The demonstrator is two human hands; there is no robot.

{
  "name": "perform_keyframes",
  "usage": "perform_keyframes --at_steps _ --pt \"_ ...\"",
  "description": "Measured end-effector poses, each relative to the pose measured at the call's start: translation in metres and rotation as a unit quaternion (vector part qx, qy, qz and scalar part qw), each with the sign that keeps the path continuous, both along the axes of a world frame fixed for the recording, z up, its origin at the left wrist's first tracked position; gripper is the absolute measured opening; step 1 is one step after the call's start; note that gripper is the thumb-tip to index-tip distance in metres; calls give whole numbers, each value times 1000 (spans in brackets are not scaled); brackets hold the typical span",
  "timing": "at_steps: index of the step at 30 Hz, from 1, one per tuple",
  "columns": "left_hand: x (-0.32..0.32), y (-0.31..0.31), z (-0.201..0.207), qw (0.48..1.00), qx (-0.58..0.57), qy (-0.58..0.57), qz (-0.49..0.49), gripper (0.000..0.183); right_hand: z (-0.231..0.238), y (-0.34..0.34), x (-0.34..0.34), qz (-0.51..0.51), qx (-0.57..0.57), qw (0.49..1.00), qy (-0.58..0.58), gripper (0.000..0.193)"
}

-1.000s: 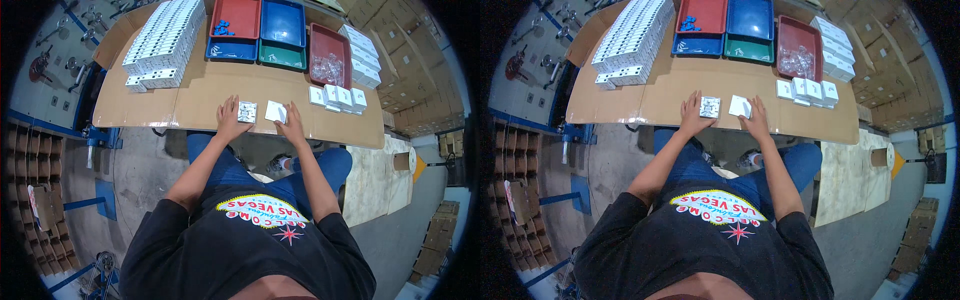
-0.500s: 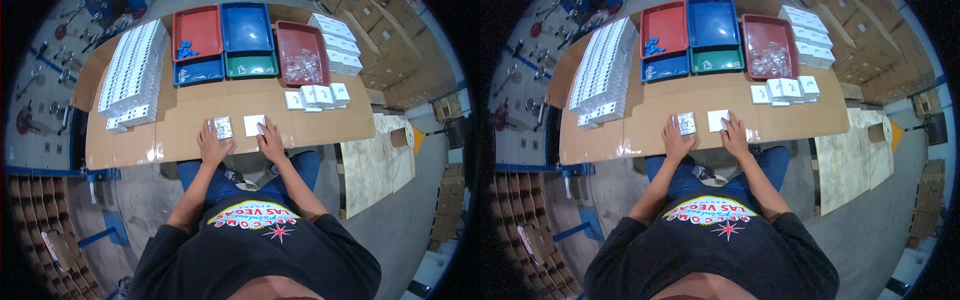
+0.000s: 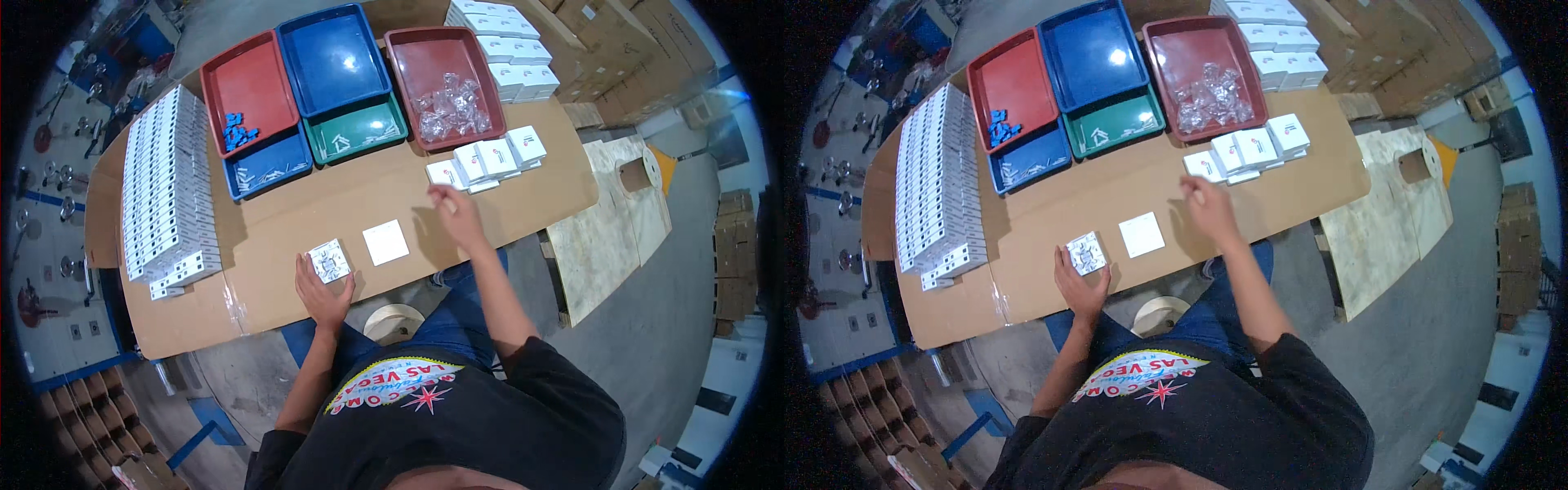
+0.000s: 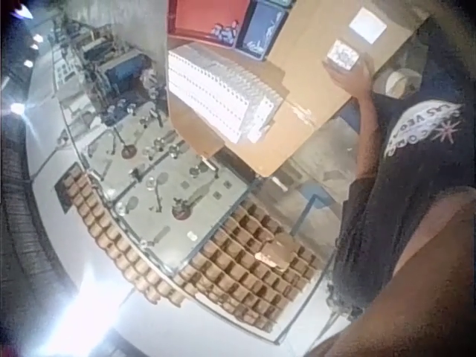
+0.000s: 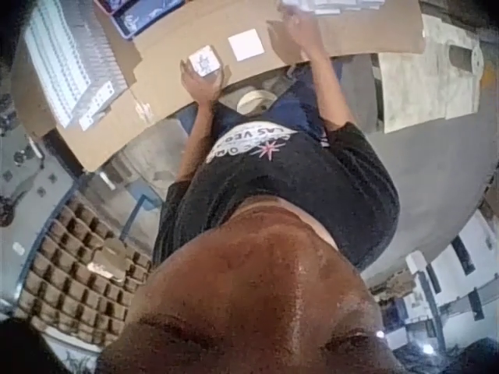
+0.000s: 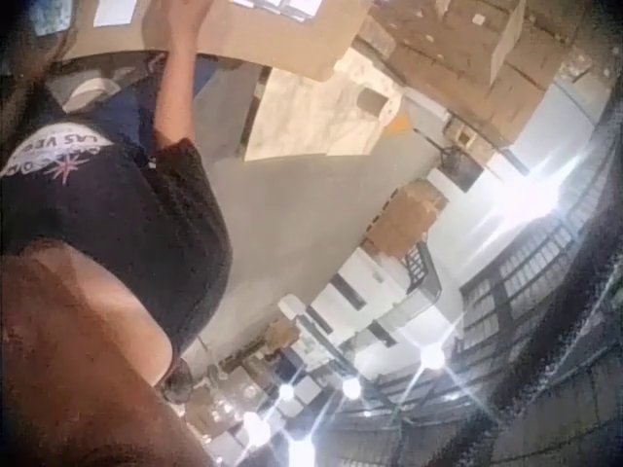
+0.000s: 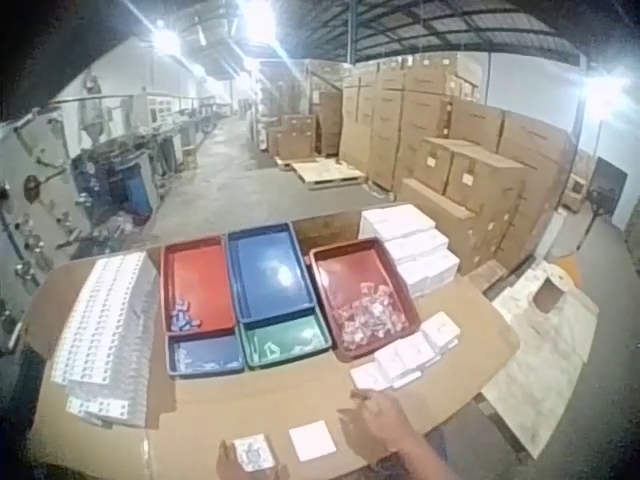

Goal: Assembling small white cardboard boxes and filling them with plastic components and paper inserts.

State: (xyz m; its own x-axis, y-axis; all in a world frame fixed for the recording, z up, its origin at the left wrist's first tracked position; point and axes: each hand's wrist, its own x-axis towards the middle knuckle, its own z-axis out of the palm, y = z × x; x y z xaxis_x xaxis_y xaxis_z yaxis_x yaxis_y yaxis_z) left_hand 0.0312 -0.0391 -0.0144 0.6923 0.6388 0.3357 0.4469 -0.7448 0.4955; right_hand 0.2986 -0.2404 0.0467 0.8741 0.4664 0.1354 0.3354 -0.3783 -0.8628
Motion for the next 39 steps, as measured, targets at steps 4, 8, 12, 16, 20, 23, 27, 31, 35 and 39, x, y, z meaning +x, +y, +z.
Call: perform_keyframes --at_steps 4,8,12,16,20,23,27,31,35,39 --pt "-2 3 -1 1000 6 6 -3 100 44 -5 101 -42 -83 988 -123 22" --pt "-2 2 -2 1000 -10 24 -4 95 51 -4 217 -72 -212 964 -145 25" --pt "0 2 -1 1000 -1 6 -13 95 3 4 283 -68 -403 905 -114 27" --pt "-2 3 -2 1000 -13 6 1 94 -30 11 284 -75 -445 869 -206 29" --pt "-4 4 -3 1000 -20 -2 0 93 -17 13 295 -43 -440 880 -174 26" --pt "-6 4 -5 1000 -17 -2 -4 93 -3 12 294 -45 -402 894 -195 23" --pt "-9 4 -9 1000 -6 2 -3 93 17 6 297 -22 -360 925 -118 28" --pt "-1 1 -6 1000 -18 -4 -18 92 9 -25 320 -35 -278 950 -137 31" --pt "-3 4 -2 999 -49 -15 -8 88 9 -27 317 2 -199 979 -37 32" --pt "-9 7 -5 996 -71 -61 -4 83 16 -27 307 -6 -133 991 24 33"
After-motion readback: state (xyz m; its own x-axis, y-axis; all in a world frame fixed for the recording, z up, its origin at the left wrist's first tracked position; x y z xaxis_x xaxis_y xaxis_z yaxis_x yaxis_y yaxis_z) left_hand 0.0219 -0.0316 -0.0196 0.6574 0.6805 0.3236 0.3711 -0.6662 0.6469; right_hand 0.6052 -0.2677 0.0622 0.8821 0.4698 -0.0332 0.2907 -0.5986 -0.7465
